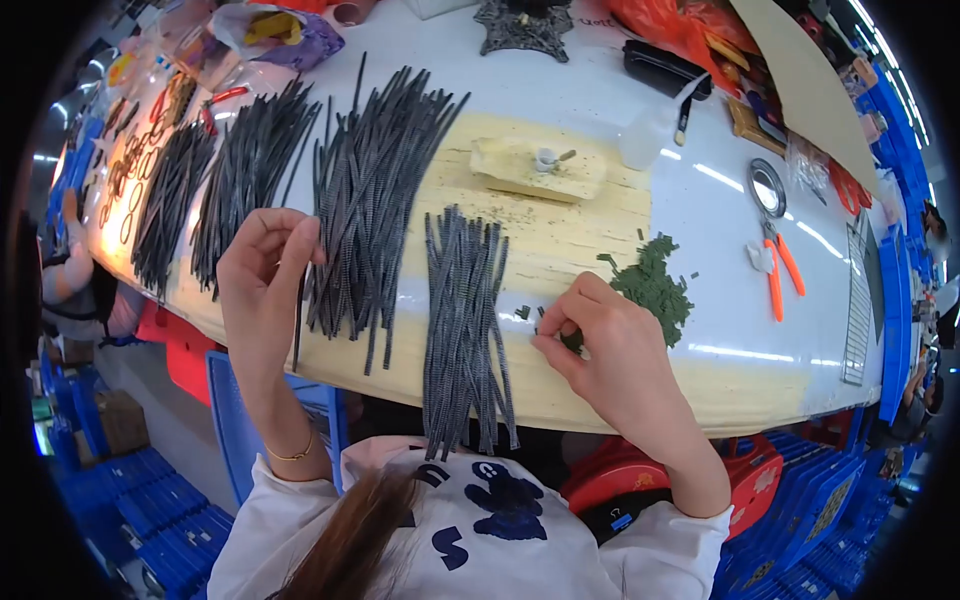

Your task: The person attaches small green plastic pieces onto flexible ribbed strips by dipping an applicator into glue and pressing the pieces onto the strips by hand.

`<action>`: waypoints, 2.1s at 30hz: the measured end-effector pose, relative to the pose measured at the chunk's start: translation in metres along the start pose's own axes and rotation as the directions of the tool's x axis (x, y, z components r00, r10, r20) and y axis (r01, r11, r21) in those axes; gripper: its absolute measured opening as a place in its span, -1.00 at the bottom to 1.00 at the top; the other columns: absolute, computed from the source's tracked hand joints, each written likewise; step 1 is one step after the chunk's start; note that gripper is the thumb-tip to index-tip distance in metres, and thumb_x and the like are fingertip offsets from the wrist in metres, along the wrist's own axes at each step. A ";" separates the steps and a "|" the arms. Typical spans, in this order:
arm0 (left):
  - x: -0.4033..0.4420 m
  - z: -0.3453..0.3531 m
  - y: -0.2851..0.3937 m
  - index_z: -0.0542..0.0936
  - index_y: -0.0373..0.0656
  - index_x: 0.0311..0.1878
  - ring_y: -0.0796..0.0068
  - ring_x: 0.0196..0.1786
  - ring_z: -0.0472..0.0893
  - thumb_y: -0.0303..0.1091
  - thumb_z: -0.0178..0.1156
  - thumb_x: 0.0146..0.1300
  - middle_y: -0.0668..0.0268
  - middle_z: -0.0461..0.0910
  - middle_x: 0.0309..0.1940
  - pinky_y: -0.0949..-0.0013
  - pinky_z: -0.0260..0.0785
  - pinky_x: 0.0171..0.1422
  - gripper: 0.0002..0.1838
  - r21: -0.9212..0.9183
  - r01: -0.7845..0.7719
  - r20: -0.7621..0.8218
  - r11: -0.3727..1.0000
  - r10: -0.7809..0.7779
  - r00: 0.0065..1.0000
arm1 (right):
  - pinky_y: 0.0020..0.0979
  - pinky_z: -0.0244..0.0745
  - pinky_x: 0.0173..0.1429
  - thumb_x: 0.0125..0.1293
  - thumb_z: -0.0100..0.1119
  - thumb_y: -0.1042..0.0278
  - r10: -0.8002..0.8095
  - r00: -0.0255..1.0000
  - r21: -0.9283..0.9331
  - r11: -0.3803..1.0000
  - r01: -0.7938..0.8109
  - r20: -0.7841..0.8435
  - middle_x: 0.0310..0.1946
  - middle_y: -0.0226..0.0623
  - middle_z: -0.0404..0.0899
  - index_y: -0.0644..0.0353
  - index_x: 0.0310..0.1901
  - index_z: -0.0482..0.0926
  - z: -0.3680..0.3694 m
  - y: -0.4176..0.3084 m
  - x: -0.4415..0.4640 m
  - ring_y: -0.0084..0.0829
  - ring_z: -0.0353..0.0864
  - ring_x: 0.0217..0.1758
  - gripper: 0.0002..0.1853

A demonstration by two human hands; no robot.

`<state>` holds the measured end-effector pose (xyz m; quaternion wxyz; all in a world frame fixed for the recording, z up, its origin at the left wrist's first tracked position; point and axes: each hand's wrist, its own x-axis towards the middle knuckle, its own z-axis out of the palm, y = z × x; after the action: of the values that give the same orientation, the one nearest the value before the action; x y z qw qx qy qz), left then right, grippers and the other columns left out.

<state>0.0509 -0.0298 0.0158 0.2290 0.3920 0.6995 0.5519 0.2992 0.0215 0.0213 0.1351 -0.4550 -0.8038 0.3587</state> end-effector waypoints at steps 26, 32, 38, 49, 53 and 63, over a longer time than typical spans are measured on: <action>-0.061 0.048 0.022 0.62 -0.34 -0.14 0.57 -0.41 0.56 -0.65 0.21 0.06 0.28 0.56 -0.46 0.63 0.36 -0.34 -0.76 -0.369 0.207 0.477 0.906 -0.007 0.879 | -0.79 0.13 -0.44 0.20 0.16 0.59 0.147 0.965 0.819 0.565 0.098 -0.217 -0.49 -0.54 0.45 0.26 -0.27 0.49 0.030 -0.022 -0.002 -0.80 0.21 -0.55 -0.91; -0.061 0.051 0.017 0.61 -0.33 -0.12 0.58 -0.43 0.54 -0.67 0.20 0.05 0.27 0.56 -0.46 0.62 0.37 -0.35 -0.73 -0.369 0.101 0.431 0.924 0.073 0.900 | -0.79 0.14 -0.45 0.21 0.16 0.58 0.179 0.950 0.813 0.571 0.111 -0.255 -0.48 -0.52 0.46 0.27 -0.27 0.49 0.032 -0.024 0.002 -0.80 0.22 -0.55 -0.93; -0.060 0.053 0.018 0.61 -0.33 -0.13 0.58 -0.46 0.50 -0.67 0.20 0.04 0.28 0.56 -0.46 0.61 0.37 -0.36 -0.73 -0.356 0.078 0.420 0.931 0.085 0.904 | -0.78 0.16 -0.46 0.23 0.15 0.57 0.226 0.954 0.893 0.443 0.078 -0.195 -0.48 -0.50 0.46 0.28 -0.25 0.48 0.035 -0.031 0.005 -0.78 0.23 -0.55 -0.92; -0.060 0.057 0.013 0.61 -0.34 -0.20 0.56 -0.46 0.44 -0.68 0.20 0.03 0.26 0.55 -0.41 0.60 0.35 -0.37 -0.78 -0.363 -0.069 0.314 0.929 0.192 0.930 | -0.76 0.20 -0.43 0.26 0.10 0.58 0.230 0.931 0.870 0.470 0.149 -0.284 -0.47 -0.48 0.43 0.29 -0.22 0.44 0.049 -0.035 0.003 -0.76 0.24 -0.54 -0.92; -0.061 0.057 0.013 0.60 -0.34 -0.22 0.55 -0.46 0.43 -0.67 0.20 0.02 0.25 0.55 -0.40 0.59 0.35 -0.37 -0.79 -0.406 -0.061 0.289 0.912 0.191 0.938 | -0.76 0.17 -0.43 0.27 0.09 0.57 0.209 0.912 0.848 0.484 0.216 -0.352 -0.44 -0.48 0.41 0.28 -0.20 0.42 0.052 -0.039 0.003 -0.76 0.23 -0.52 -0.91; -0.062 0.059 0.013 0.60 -0.36 -0.24 0.52 -0.47 0.42 -0.68 0.21 -0.01 0.24 0.55 -0.42 0.57 0.31 -0.40 -0.79 -0.341 -0.265 0.213 0.902 0.348 0.913 | -0.74 0.13 -0.44 0.29 0.07 0.54 0.309 0.897 0.920 0.329 0.212 -0.317 -0.32 -0.44 0.38 0.23 -0.14 0.38 0.061 -0.046 0.002 -0.75 0.23 -0.47 -0.86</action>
<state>0.1354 -0.0434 0.0047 0.2889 0.5292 0.4973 0.6239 0.2359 -0.0200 0.0098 0.5390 -0.3837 -0.3777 0.6478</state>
